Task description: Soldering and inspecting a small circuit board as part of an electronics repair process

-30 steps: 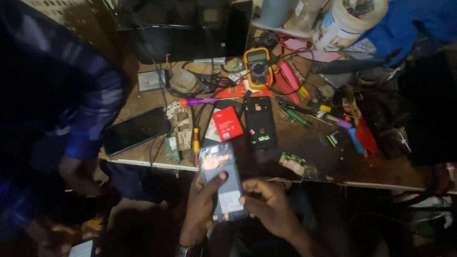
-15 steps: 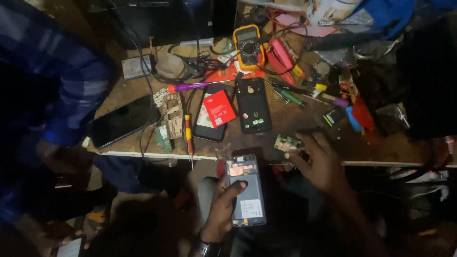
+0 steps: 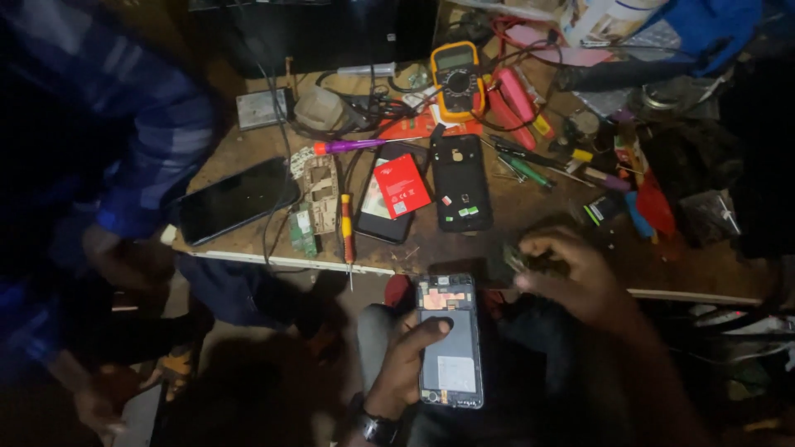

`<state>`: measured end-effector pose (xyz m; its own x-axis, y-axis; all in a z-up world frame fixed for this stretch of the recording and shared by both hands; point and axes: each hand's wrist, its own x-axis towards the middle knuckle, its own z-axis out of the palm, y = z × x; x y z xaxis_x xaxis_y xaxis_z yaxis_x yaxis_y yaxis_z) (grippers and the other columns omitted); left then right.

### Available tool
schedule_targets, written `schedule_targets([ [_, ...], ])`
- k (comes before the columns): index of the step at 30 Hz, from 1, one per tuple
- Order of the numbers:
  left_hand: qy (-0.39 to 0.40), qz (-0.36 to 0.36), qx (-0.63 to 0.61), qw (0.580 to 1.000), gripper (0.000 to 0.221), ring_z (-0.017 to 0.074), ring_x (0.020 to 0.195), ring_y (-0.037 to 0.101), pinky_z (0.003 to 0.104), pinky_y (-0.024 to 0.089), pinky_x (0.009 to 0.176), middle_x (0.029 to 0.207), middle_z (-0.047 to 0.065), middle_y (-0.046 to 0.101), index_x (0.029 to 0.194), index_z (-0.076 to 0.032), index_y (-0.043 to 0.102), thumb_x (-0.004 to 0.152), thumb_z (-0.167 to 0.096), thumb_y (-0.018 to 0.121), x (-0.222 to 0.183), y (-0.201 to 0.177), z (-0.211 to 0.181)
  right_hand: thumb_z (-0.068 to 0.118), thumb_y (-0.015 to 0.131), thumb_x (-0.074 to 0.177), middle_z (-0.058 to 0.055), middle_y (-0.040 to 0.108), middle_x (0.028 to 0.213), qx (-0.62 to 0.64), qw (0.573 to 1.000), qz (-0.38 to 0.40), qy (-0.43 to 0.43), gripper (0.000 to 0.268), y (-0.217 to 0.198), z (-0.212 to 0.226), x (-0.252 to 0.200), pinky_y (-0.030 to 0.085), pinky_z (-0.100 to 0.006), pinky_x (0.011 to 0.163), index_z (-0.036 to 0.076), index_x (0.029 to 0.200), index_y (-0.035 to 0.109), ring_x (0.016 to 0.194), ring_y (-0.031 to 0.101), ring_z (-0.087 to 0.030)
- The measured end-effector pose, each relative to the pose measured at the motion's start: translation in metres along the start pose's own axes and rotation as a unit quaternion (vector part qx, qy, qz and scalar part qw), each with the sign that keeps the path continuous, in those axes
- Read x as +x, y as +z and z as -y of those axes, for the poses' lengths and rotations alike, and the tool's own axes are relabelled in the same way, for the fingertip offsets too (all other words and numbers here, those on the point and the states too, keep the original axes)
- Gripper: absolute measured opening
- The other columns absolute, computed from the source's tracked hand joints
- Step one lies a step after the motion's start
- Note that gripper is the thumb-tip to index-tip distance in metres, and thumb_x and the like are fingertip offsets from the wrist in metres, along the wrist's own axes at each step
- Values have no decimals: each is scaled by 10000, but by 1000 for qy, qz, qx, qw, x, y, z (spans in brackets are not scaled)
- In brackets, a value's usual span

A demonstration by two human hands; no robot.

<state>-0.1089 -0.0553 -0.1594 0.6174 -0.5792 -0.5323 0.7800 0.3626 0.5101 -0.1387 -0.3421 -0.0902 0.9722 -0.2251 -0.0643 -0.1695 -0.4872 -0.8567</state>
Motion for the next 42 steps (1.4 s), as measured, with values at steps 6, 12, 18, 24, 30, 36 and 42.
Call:
schedule_targets([
  [6, -39, 234, -99, 966, 654, 230, 1010, 774, 299, 632, 803, 1436, 282, 672, 1435, 118, 587, 891, -193, 773, -23, 24, -24, 379, 1061, 861, -174, 609, 1482, 620, 775, 112, -47, 791, 69, -11, -47, 433, -530, 1152, 22, 1414, 621, 1390, 561, -374],
  [12, -79, 203, -130, 967, 381, 290, 839, 792, 363, 652, 751, 1002, 184, 795, 1198, 76, 710, 889, -121, 811, -12, -14, 9, 276, 955, 915, -254, 555, 1550, 681, 724, 103, -30, 810, 122, -2, -62, 413, -556, 1163, -76, 1492, 509, 1399, 558, -402],
  [18, -44, 196, -80, 976, 424, 254, 867, 791, 336, 637, 765, 1059, 177, 798, 1236, 97, 708, 906, -157, 788, -17, -5, -6, 197, 952, 912, -249, 620, 1457, 644, 758, 99, -33, 816, 121, -8, -62, 455, -454, 1101, -49, 1521, 469, 1325, 600, -357],
  [24, -4, 174, 30, 984, 397, 212, 933, 780, 324, 603, 822, 1113, 98, 806, 1223, 3, 750, 895, -211, 816, -22, -2, -29, 206, 904, 586, -60, 639, 1636, 308, 926, 88, 202, 1031, 48, 46, -62, 544, -444, 1093, 159, 1554, 552, 1369, 707, -265],
  [30, 25, 177, 117, 977, 319, 71, 850, 632, 272, 467, 834, 942, -61, 725, 1121, -75, 776, 873, -270, 821, -29, 15, -43, 260, 844, 830, -31, 700, 1387, -34, 988, 145, -34, 701, 26, 41, -51, 496, -347, 1090, 168, 1496, 643, 1288, 658, -167],
  [36, 12, 187, 166, 968, 428, 122, 999, 678, 295, 523, 901, 1097, -9, 744, 1243, -59, 733, 878, -264, 825, -26, 10, -37, 346, 844, 865, -66, 696, 1379, -186, 951, 157, -191, 646, 10, 46, -48, 444, -421, 1126, 112, 1431, 641, 1299, 620, -245],
  [42, 23, 217, 186, 958, 337, 91, 899, 644, 254, 518, 776, 998, -27, 683, 1162, -75, 725, 907, -272, 822, -23, 10, -32, 384, 857, 825, -38, 745, 1332, -196, 957, 125, -175, 584, 16, 17, -56, 445, -434, 1104, 139, 1330, 696, 1254, 655, -251],
])
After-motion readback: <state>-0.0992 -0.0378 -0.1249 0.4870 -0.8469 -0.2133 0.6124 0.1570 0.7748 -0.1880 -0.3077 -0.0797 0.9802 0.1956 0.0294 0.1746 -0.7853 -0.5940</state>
